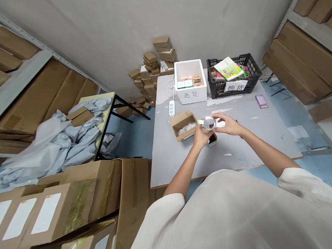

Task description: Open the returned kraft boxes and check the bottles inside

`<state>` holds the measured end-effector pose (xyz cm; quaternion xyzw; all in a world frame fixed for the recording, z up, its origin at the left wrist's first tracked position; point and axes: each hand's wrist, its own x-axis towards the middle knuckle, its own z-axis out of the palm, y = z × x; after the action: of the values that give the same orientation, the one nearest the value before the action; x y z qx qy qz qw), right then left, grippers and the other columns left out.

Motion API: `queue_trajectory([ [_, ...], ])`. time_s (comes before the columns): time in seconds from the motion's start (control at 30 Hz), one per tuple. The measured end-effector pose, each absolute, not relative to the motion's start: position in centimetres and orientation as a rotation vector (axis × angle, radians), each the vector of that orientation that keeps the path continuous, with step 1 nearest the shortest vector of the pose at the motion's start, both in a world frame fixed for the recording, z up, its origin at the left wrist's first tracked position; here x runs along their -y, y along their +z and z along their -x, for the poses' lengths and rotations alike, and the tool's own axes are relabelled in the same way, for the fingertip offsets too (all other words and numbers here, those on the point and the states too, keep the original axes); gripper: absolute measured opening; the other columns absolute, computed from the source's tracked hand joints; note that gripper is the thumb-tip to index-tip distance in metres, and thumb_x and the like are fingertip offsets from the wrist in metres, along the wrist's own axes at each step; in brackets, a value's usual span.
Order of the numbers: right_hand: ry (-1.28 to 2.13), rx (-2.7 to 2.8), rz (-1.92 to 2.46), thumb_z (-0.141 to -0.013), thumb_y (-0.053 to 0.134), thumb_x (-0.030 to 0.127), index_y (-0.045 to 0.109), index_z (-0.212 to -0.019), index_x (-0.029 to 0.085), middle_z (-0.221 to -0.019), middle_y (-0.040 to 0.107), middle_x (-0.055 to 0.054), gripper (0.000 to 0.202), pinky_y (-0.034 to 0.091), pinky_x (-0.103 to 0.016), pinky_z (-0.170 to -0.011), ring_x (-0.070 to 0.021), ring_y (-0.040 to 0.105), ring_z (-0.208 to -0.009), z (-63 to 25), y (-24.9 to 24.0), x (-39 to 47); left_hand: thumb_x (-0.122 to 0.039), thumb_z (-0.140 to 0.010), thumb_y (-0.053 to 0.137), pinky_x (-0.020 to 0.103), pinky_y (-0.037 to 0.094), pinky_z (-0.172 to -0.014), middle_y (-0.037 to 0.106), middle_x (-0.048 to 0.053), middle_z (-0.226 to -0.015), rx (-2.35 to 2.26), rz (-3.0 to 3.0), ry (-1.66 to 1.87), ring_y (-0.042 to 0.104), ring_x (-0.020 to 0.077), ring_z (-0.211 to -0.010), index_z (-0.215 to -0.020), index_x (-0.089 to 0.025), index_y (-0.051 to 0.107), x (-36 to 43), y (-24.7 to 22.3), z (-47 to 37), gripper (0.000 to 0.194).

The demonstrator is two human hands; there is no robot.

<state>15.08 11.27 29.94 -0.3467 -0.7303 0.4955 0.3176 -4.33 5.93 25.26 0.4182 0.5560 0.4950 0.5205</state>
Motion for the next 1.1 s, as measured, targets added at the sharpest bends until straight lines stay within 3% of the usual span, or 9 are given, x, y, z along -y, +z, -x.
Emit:
queue_trajectory([
  [0.13, 1.211, 2.029, 0.837, -0.083, 0.09, 0.047, 0.052, -0.163, 0.038, -0.158, 0.057, -0.011, 0.089, 0.048, -0.054, -0.116, -0.0347, 0.06, -0.136, -15.8, 31.1, -11.7, -0.037, -0.072, 0.096, 0.047, 0.05, -0.105, 0.073, 0.01, -0.126, -1.498, -1.299, 1.139, 0.066, 0.0334, -0.119, -0.126, -0.025, 0.067, -6.0, 24.0, 4.6, 0.062],
  [0.23, 1.044, 2.274, 0.699, -0.091, 0.081, 0.044, 0.042, -0.169, 0.039, -0.166, 0.049, -0.012, 0.087, 0.042, -0.06, -0.122, -0.037, 0.051, -0.147, -16.3, 32.8, -12.3, -0.034, -0.078, 0.09, 0.044, 0.05, -0.109, 0.072, 0.01, -0.135, -1.426, -1.445, 1.115, 0.067, 0.0312, -0.123, -0.135, -0.024, 0.066, -6.4, 23.2, 5.1, 0.063],
  [0.33, 0.895, 2.479, 0.671, -0.095, 0.074, 0.038, 0.046, -0.167, 0.039, -0.156, 0.058, -0.011, 0.077, 0.043, -0.061, -0.121, -0.0376, 0.052, -0.144, -16.8, 34.1, -12.8, -0.033, -0.082, 0.085, 0.045, 0.049, -0.113, 0.072, 0.01, -0.139, -1.325, -1.557, 1.039, 0.066, 0.0318, -0.13, -0.14, -0.022, 0.065, -6.8, 22.8, 5.5, 0.062],
  [0.43, 0.862, 2.573, 0.718, -0.093, 0.074, 0.033, 0.046, -0.166, 0.036, -0.137, 0.066, -0.011, 0.079, 0.052, -0.056, -0.111, -0.0351, 0.062, -0.128, -17.1, 34.6, -13.2, -0.033, -0.083, 0.082, 0.044, 0.05, -0.113, 0.073, 0.009, -0.139, -1.204, -1.606, 0.939, 0.067, 0.0311, -0.129, -0.141, -0.02, 0.064, -6.7, 22.6, 5.7, 0.063],
  [0.63, 0.969, 2.662, 0.757, -0.085, 0.081, 0.033, 0.06, -0.154, 0.028, -0.117, 0.068, -0.007, 0.072, 0.056, -0.04, -0.092, -0.0257, 0.066, -0.098, -17.6, 34.7, -13.4, -0.03, -0.084, 0.079, 0.041, 0.055, -0.108, 0.074, 0.01, -0.137, -1.072, -1.651, 0.714, 0.071, 0.029, -0.121, -0.146, -0.019, 0.063, -6.1, 22.0, 5.7, 0.065],
  [0.73, 0.942, 2.649, 0.819, -0.083, 0.084, 0.038, 0.066, -0.145, 0.026, -0.109, 0.068, -0.006, 0.065, 0.054, -0.038, -0.089, -0.0253, 0.065, -0.094, -18.0, 34.6, -13.5, -0.027, -0.083, 0.079, 0.044, 0.049, -0.118, 0.067, 0.012, -0.15, -1.149, -1.716, 0.715, 0.063, 0.0316, -0.136, -0.154, -0.02, 0.059, -6.0, 21.3, 6.2, 0.074],
  [0.83, 0.854, 2.577, 0.903, -0.083, 0.085, 0.043, 0.068, -0.141, 0.025, -0.108, 0.068, -0.006, 0.063, 0.053, -0.039, -0.088, -0.0258, 0.066, -0.093, -18.5, 34.5, -13.7, -0.028, -0.088, 0.076, 0.052, 0.037, -0.128, 0.055, 0.012, -0.165, -1.352, -1.77, 0.697, 0.05, 0.0339, -0.152, -0.15, -0.023, 0.063, -6.1, 20.1, 6.7, 0.064],
  [0.97, 0.771, 2.441, 0.955, -0.081, 0.087, 0.046, 0.069, -0.141, 0.025, -0.11, 0.068, -0.007, 0.066, 0.055, -0.041, -0.09, -0.0273, 0.067, -0.094, -18.4, 34.2, -14.2, -0.032, -0.097, 0.067, 0.057, 0.037, -0.126, 0.057, 0.011, -0.162, -1.581, -1.761, 0.572, 0.051, 0.0348, -0.151, -0.13, -0.024, 0.076, -6.2, 18.2, 6.6, 0.035],
  [1.1, 0.791, 2.324, 0.968, -0.081, 0.087, 0.045, 0.068, -0.143, 0.024, -0.116, 0.068, -0.009, 0.068, 0.058, -0.043, -0.091, -0.027, 0.067, -0.095, -17.5, 33.4, -14.5, -0.029, -0.091, 0.07, 0.056, 0.039, -0.125, 0.056, 0.011, -0.164, -1.641, -1.793, 0.496, 0.047, 0.0375, -0.153, -0.133, -0.024, 0.074, -6.1, 16.3, 6.5, 0.042],
])
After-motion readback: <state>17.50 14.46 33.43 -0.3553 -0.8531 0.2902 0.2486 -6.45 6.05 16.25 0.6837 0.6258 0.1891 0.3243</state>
